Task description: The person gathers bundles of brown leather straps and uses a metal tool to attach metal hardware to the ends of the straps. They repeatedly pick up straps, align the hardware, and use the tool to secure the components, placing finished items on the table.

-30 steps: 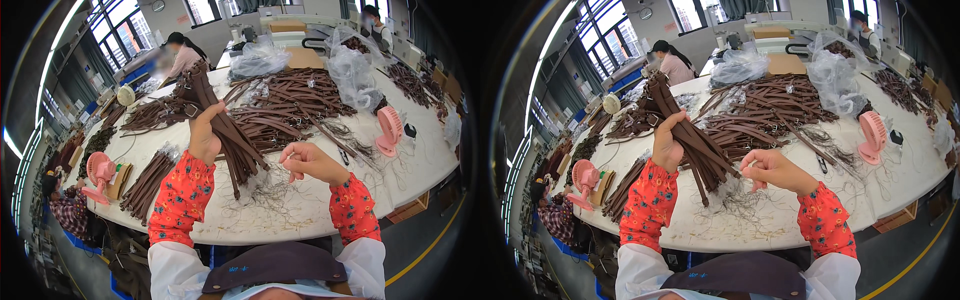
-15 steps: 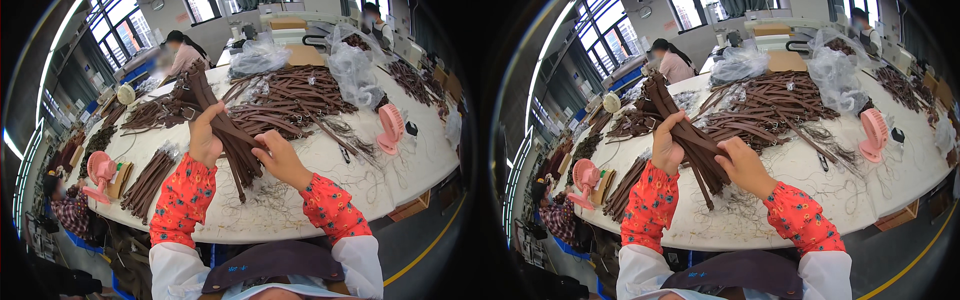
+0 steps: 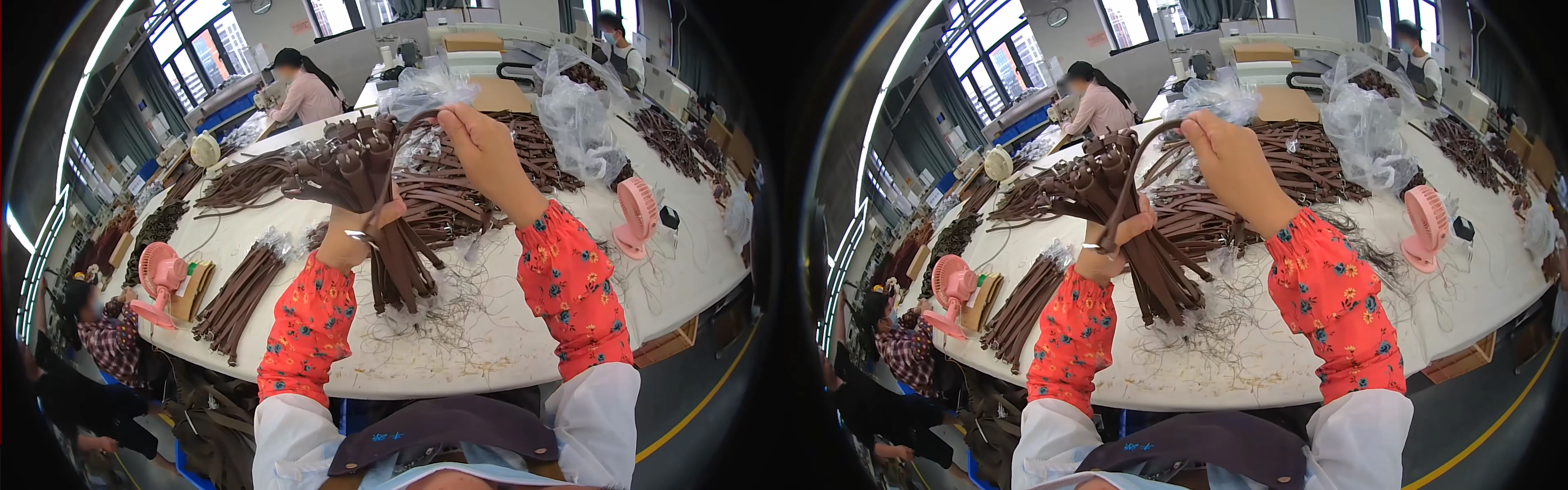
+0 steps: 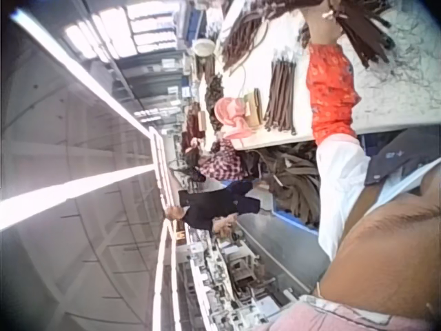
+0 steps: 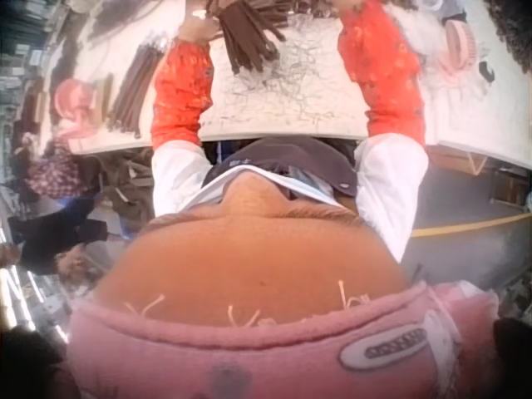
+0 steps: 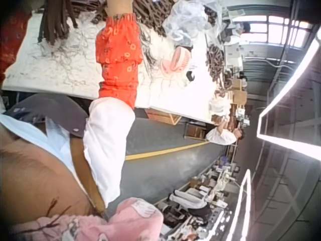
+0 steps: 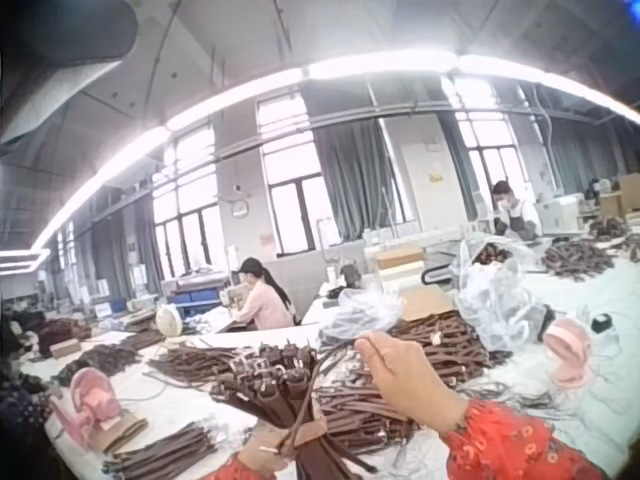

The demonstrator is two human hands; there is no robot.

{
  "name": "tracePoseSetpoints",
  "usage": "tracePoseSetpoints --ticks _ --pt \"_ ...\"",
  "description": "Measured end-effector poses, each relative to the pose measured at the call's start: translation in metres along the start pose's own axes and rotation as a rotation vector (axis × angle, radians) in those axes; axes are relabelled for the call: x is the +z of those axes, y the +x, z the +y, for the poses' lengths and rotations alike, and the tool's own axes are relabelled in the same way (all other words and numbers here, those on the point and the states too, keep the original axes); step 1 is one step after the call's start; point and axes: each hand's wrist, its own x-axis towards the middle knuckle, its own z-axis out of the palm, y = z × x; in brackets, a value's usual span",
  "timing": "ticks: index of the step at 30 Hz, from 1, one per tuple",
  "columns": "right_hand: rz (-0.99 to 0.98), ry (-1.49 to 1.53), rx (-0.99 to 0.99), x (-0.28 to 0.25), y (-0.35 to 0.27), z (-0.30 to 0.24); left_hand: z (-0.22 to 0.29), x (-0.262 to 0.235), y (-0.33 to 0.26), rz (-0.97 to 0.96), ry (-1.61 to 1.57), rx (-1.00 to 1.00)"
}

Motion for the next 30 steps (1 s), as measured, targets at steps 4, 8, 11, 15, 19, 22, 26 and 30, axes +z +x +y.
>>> tracePoseSetpoints --ticks 4,8,11,15,19,22,26,30 --pt "0.049 0.216 0.114 -0.038 0.016 -0.001 0.003 -0.006 -0.008 0.159 0.002 0.090" --pt "-0.090 -0.053 0.320 -0.116 -0.009 0.040 0.009 -0.029 -0.007 0.203 -0.329 0.132" --pt "-0.187 -0.194 0.461 -0.148 -0.047 0.069 0.026 -0.038 -0.013 0.173 -0.445 0.123" --pt "-0.253 -0.326 0.449 -0.152 -0.107 0.115 0.044 -0.032 -0.009 0.167 -0.503 0.159" --pt "-0.275 -0.347 0.640 -0.135 -0.164 0.164 0.060 -0.035 0.001 0.187 -0.516 0.234" --pt "-0.438 -0.513 0.532 -0.120 -0.194 0.170 0.063 -0.031 0.008 0.288 -0.435 0.242" --pt "-0.436 -0.248 0.243 -0.060 -0.167 0.105 0.064 -0.014 0.006 0.333 -0.423 0.167" --pt "-0.598 0.281 0.247 0.004 -0.130 0.008 0.048 0.011 0.004 0.309 -0.384 0.149"
